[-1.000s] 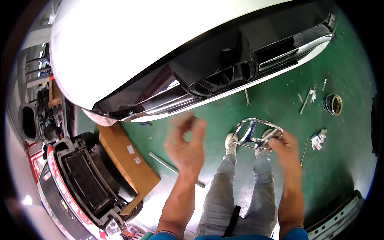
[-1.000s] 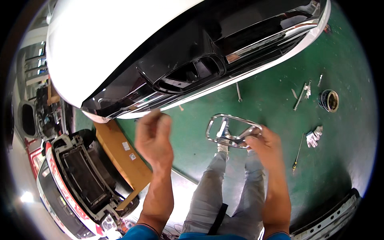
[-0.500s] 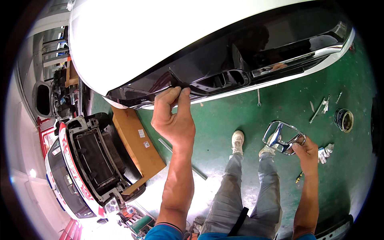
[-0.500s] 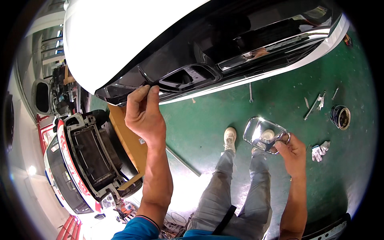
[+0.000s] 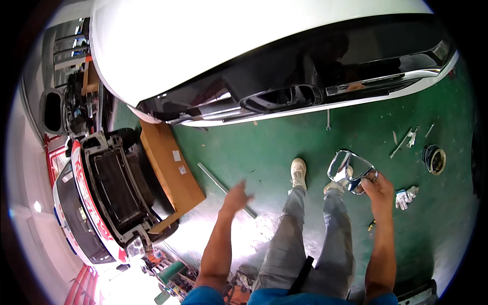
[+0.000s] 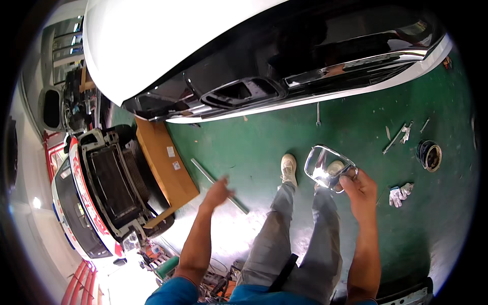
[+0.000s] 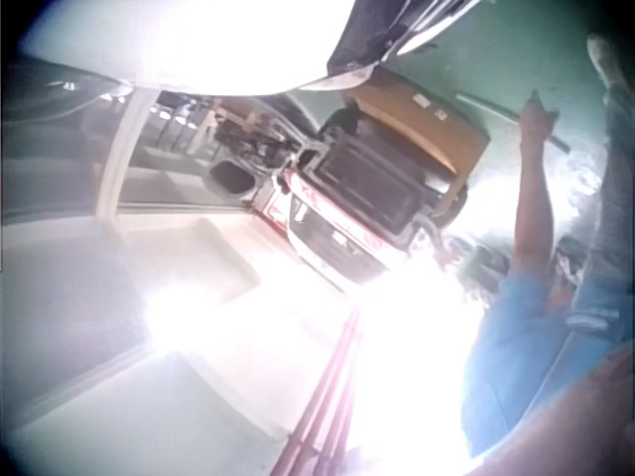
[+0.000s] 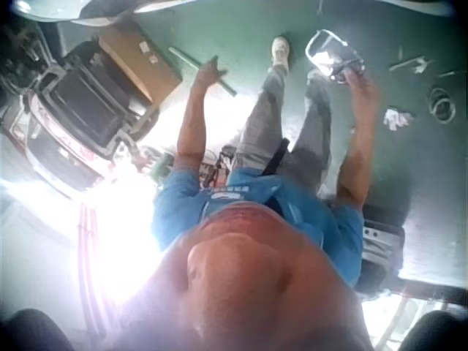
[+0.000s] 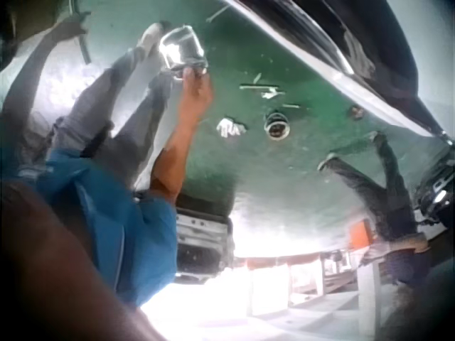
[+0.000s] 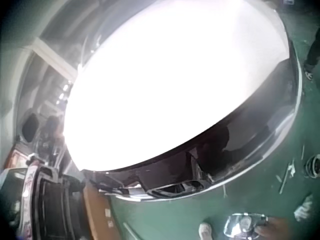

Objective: The person closes the hood of a white car and then installs a chrome emblem onto the front grille. They unpack the emblem from a box, test its fit, use a screwdriver to adjust the grille area, and finally secure the emblem in place.

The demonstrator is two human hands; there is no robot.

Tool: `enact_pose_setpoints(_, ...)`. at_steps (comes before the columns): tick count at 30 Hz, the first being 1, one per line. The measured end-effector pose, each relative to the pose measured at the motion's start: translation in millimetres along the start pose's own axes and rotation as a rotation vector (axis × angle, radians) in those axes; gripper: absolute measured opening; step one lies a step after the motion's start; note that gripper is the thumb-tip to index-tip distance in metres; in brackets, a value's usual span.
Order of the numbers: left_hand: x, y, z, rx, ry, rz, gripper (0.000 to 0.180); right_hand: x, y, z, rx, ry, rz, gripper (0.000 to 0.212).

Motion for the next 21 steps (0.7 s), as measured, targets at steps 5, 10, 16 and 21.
enact_pose_setpoints(5, 17.9, 7.1, 20.3, -0.263, -0.19, -0.006, 0.051, 6.3, 6.8, -10.6, 0.076, -0.197, -0.068, 0.014)
enact_pose_setpoints(10, -75.9, -0.1, 150.4, -0.048, -1.101, -0.042, 0.054, 52.8, 33.7, -43.7, -0.24, -0.222, -0.18, 0.016)
enact_pose_setpoints(16, -124.0, 15.5, 199.8, 0.269, -1.342, 0.118, 0.043, 99.3, 72.5, -77.4, -0.584, -0.383, -0.302, 0.021)
enact_pose_setpoints(21, -134.4, 33.3, 204.9, 0.423, -1.248, 0.459, 0.03, 116.3, 94.2, -84.7, -0.792, -0.269, -0.264, 0.022)
Point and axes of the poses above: each hand's wrist, its own y-axis towards the middle knuckle, its own x-axis out of the palm, z = x × y, the point moved 2 cm from there along y, towards the middle knuckle, and after that the axes turned 11 degrees about -x, right-handed, at the moved point
